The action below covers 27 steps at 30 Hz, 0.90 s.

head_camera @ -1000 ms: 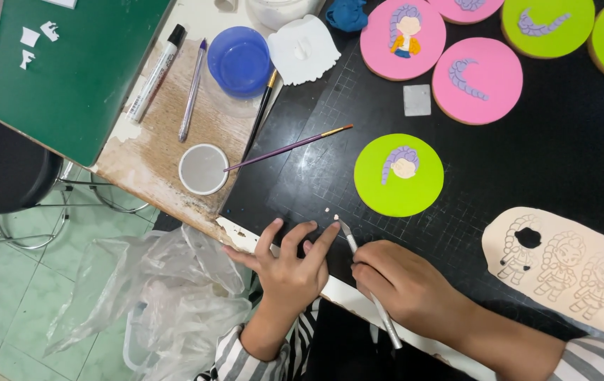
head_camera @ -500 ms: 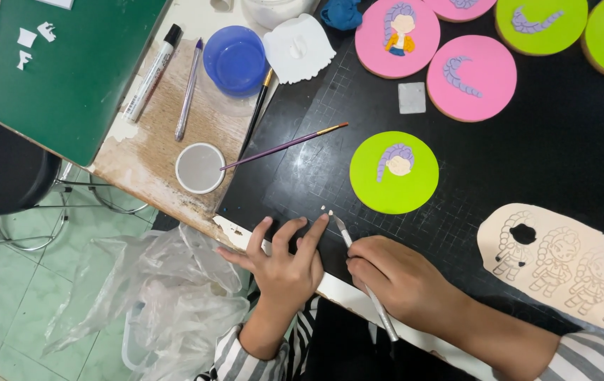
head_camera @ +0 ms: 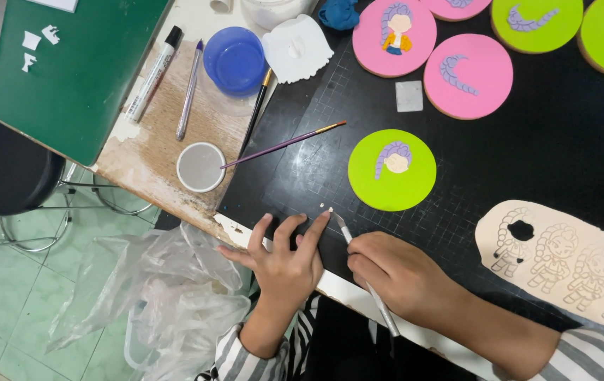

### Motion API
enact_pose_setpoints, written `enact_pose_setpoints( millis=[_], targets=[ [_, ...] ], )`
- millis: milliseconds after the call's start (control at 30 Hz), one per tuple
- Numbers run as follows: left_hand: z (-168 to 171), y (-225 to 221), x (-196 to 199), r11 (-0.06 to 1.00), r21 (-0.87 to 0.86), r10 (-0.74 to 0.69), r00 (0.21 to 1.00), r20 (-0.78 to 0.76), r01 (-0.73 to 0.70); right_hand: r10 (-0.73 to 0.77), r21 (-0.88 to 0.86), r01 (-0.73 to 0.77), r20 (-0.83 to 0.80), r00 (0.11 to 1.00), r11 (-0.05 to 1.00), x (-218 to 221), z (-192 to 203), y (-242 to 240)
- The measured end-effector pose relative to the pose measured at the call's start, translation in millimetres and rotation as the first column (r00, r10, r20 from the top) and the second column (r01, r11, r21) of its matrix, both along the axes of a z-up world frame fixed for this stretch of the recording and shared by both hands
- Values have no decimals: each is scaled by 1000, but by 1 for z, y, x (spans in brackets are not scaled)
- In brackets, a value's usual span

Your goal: Using a craft knife to trace and cut intricate details on a piece of clay following a printed design

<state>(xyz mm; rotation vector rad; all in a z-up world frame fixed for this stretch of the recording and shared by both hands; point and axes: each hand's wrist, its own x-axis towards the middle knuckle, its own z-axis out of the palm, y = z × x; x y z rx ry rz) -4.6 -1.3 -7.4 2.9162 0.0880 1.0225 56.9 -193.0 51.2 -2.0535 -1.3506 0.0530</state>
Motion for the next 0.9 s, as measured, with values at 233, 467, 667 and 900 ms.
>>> enact_pose_setpoints(
  millis=[233,467,667,900],
  targets=[
    [-4,0,0,1000,-23,-8,1000,25,9,20,-30,-20,11,1000,999,-1,-7,-5],
    [-1,2,-2,999,16,-42,999,-18,42,44,-38,-46,-57,997,998,1,-8,-5],
    [-1,2,0,999,37,-32,999,16,32,50,-64,-53,-49,998,997,1,-11,-8],
    [-3,1,-1,1000,8,-29,999,28,29,28,-60,-29,-24,999,998,2,-8,-9]
  ],
)
